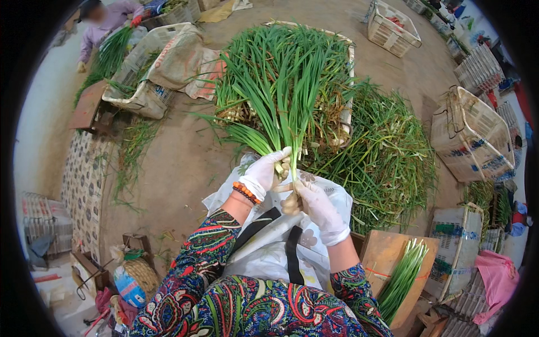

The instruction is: The person sorts leeks by hand, picking them from a large pile, removing dry or damaged outer leaves, and aligning them into a neat bunch on a wooden board.

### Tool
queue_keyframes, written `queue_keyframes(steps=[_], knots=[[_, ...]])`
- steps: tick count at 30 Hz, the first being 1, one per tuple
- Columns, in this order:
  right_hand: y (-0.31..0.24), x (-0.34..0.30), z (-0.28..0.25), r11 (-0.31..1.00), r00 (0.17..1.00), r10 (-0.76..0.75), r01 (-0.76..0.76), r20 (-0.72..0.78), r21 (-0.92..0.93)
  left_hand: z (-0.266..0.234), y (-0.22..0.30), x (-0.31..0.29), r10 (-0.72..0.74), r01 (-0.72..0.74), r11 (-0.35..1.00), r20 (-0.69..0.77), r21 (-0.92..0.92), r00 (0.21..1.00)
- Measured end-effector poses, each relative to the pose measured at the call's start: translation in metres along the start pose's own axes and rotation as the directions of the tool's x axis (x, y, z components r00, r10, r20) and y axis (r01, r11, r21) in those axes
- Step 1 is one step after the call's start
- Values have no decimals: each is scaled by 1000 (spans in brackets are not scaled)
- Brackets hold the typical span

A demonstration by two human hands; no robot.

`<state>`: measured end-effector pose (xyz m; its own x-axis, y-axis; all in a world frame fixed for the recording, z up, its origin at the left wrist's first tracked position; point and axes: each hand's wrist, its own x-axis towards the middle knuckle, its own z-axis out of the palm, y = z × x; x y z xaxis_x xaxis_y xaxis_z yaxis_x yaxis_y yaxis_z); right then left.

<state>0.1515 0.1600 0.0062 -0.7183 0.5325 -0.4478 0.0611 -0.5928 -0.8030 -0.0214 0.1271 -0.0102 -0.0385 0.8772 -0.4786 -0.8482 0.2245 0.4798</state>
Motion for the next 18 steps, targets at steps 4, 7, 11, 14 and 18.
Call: queue_keyframes(steps=[4,7,11,14,18], knots=[[-38,-12,20,958,985,-94,50,-143,-282,-17,9,-33,20,-20,1000,59,-2,998],[-30,-12,36,774,963,-171,1,-208,-633,-18,-5,-55,60,-56,988,-20,141,998],[13,0,44,258,926,-372,34,-67,-965,-6,-23,-58,165,-162,969,1,189,986],[7,-6,54,183,962,-274,58,6,-981,-18,-21,-64,107,-100,989,-53,113,993],[-38,-1,50,468,941,-322,66,-101,-881,-41,-15,-72,48,-49,998,10,34,999]])
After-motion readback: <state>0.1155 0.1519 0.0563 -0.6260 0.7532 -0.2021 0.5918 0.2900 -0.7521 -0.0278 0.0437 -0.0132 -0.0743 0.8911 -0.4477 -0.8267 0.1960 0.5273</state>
